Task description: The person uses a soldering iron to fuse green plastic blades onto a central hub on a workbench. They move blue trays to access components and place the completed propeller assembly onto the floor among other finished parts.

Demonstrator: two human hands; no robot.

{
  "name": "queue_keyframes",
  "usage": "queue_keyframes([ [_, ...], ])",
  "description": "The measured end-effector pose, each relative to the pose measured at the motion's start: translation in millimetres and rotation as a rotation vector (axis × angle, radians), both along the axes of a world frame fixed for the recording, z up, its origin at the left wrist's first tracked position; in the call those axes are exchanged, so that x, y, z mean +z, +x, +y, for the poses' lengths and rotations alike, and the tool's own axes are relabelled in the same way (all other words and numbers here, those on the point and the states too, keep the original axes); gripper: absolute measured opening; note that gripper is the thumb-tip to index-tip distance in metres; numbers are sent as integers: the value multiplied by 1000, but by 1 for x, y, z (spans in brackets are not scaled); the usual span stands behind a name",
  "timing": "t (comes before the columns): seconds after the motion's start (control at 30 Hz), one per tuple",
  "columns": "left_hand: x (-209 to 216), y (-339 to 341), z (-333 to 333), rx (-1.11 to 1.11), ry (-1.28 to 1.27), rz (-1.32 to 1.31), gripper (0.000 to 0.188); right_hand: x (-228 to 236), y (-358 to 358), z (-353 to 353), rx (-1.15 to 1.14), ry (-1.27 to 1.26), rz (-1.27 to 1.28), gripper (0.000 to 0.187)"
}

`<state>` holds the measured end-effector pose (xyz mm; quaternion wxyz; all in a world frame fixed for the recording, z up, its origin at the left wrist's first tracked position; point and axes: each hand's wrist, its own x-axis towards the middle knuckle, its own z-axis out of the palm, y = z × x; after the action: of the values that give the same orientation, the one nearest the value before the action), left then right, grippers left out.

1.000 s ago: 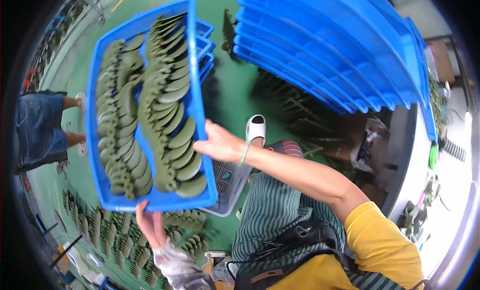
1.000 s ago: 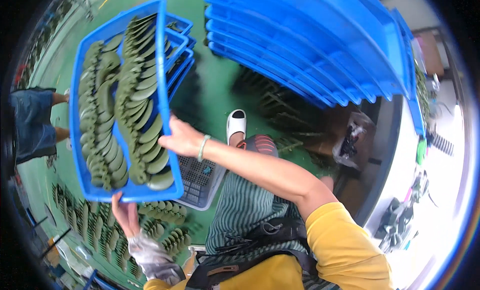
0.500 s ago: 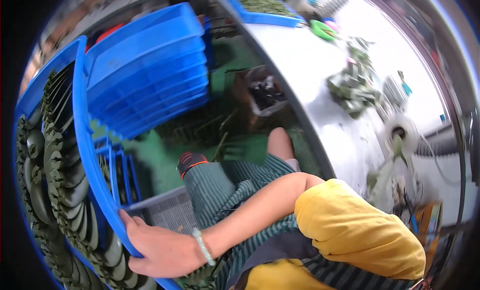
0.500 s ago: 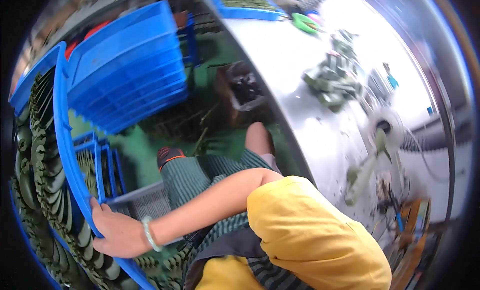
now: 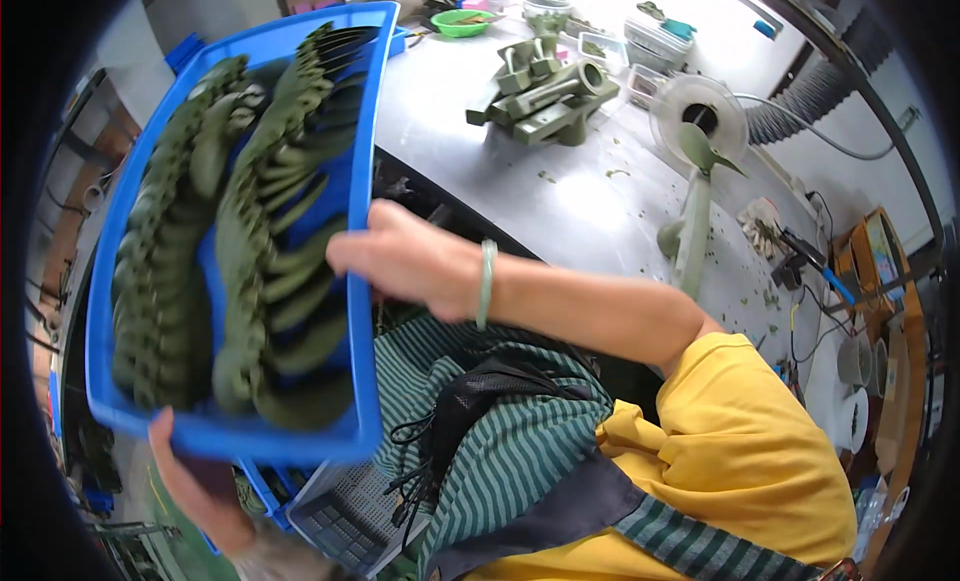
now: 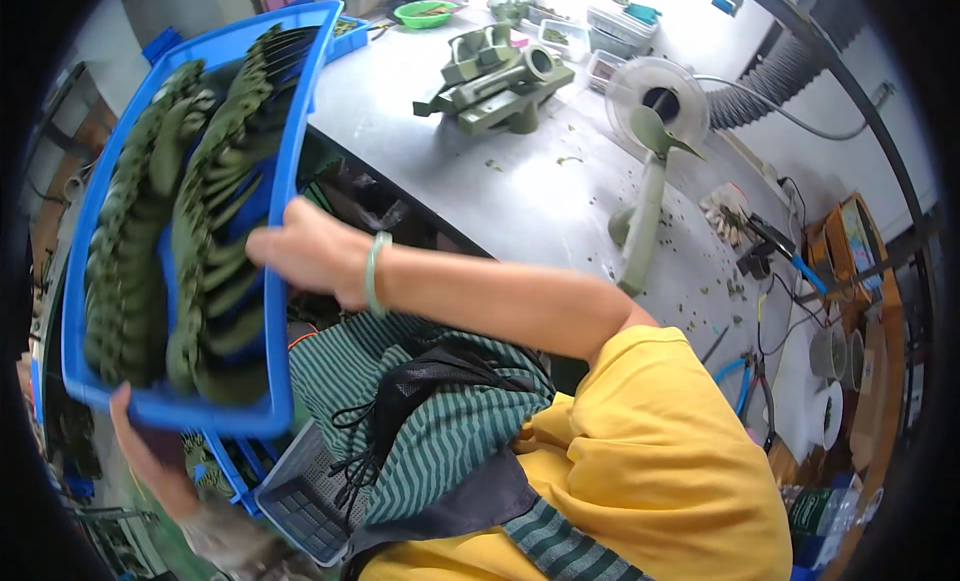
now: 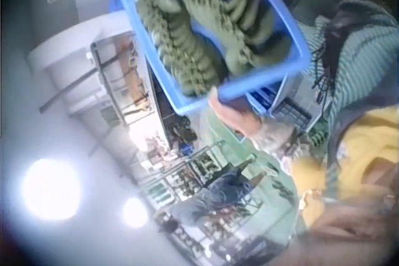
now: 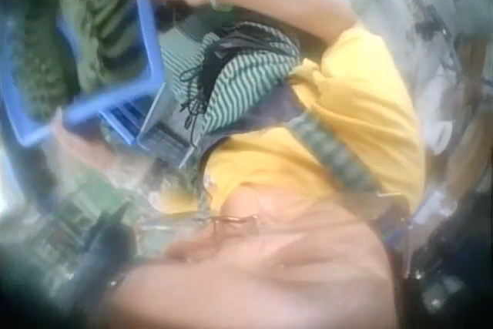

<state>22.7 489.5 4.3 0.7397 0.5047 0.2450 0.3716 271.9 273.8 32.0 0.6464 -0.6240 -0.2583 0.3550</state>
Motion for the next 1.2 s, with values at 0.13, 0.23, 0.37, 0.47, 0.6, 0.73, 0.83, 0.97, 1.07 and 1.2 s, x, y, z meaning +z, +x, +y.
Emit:
queue_keyframes([
  [0.13, 3, 137, 38, -232, -135, 63, 23, -33, 85, 4, -220, -1, 91, 15],
  [0.23, -12, 204, 58, -360, -206, 85, 20, -48, 115, 1, -308, 0, 136, 16],
  [0.37, -36, 234, 83, -447, -223, 115, 21, -65, 122, 7, -317, -26, 241, 12],
  [0.47, -52, 252, 105, -484, -230, 169, 22, -65, 124, 17, -371, -15, 207, 22],
  [0.6, -80, 287, 142, -485, -306, 213, 27, -71, 161, 39, -293, -242, 179, 37],
  [0.73, -102, 310, 161, -468, -169, 249, 29, -59, 157, 42, 112, -391, 164, 38],
  [0.83, -109, 343, 63, -716, -360, 386, 35, -94, 173, -11, 497, -466, -294, 33],
  [0.97, -121, 320, 96, -450, -339, 482, 26, 65, 36, -155, 282, -567, -967, 28],
  [1.07, -116, 339, 89, -508, -410, 489, 20, 75, 18, -245, 10, -624, -987, 20],
  [1.2, -103, 356, 122, -534, -316, 580, 18, 67, 0, -318, -281, -598, -844, 16],
])
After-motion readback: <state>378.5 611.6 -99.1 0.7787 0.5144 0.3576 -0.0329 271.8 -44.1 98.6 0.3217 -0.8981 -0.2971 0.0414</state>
